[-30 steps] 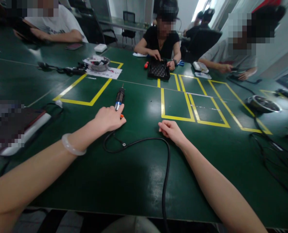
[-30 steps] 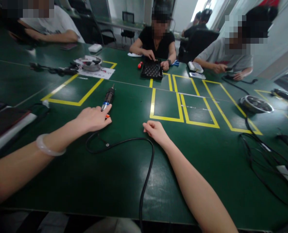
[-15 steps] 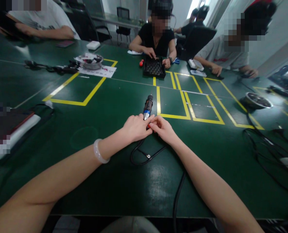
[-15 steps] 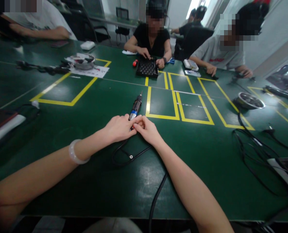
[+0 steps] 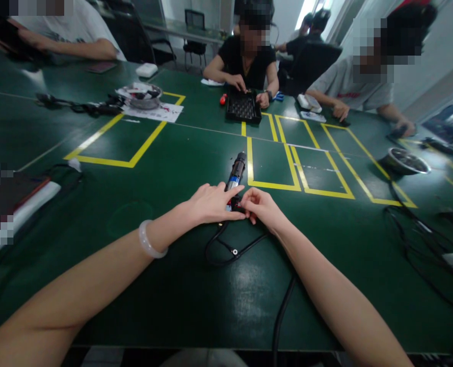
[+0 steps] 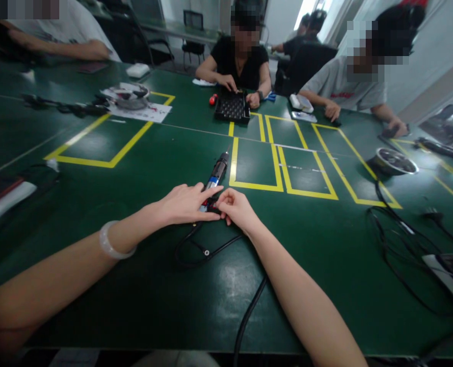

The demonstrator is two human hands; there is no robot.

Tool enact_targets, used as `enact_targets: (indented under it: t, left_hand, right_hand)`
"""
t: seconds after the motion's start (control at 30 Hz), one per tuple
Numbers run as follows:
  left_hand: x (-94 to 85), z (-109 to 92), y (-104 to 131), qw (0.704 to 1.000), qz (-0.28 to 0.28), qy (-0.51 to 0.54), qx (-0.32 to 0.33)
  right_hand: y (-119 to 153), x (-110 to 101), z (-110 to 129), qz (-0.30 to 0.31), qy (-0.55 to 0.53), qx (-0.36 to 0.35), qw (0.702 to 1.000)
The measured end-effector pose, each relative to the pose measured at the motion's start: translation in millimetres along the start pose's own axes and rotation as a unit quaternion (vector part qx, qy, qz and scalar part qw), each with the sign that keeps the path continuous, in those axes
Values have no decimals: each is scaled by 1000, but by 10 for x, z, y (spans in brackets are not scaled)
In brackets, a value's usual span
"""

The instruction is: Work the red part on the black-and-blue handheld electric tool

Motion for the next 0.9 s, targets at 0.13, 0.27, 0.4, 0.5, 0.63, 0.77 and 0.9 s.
enact_targets:
  t: [0.13, 0.27, 0.4, 0.5, 0.63, 0.77, 0.9]
  left_hand:
    - [11, 6, 2, 1000, -4, 2, 2]
    - [15, 2, -2, 1000, -5, 0, 8]
    - [3, 0, -8, 1000, -5, 2, 11]
    - [6, 7, -11, 1000, 1, 2, 9]
    - [18, 12, -14, 1000, 2, -4, 7]
    - [29, 9, -13, 1000, -1, -6, 7]
    - [27, 9, -9, 1000, 0, -7, 9]
  right_hand:
    - [-6, 8, -26, 29, -31, 21, 999]
    - [-13, 21, -33, 36, -33, 19, 999]
    - [-15, 31, -21, 19, -10, 19, 1000]
    - [-18, 39, -12, 13, 5, 25, 1000]
    - [-27, 30, -5, 4, 18, 26, 1000]
    - [-32, 34, 11, 0, 25, 19, 1000]
    - [-34, 47, 17, -2, 23, 26, 999]
Point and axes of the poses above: each hand's wrist, its own y-axis away from the middle knuckle, its own x-axis out of the palm, z = x × y, the point moved 7 cm from there along -y, towards the middle knuckle, and after that the axes turned 13 degrees about x, right-handed, at the moved point
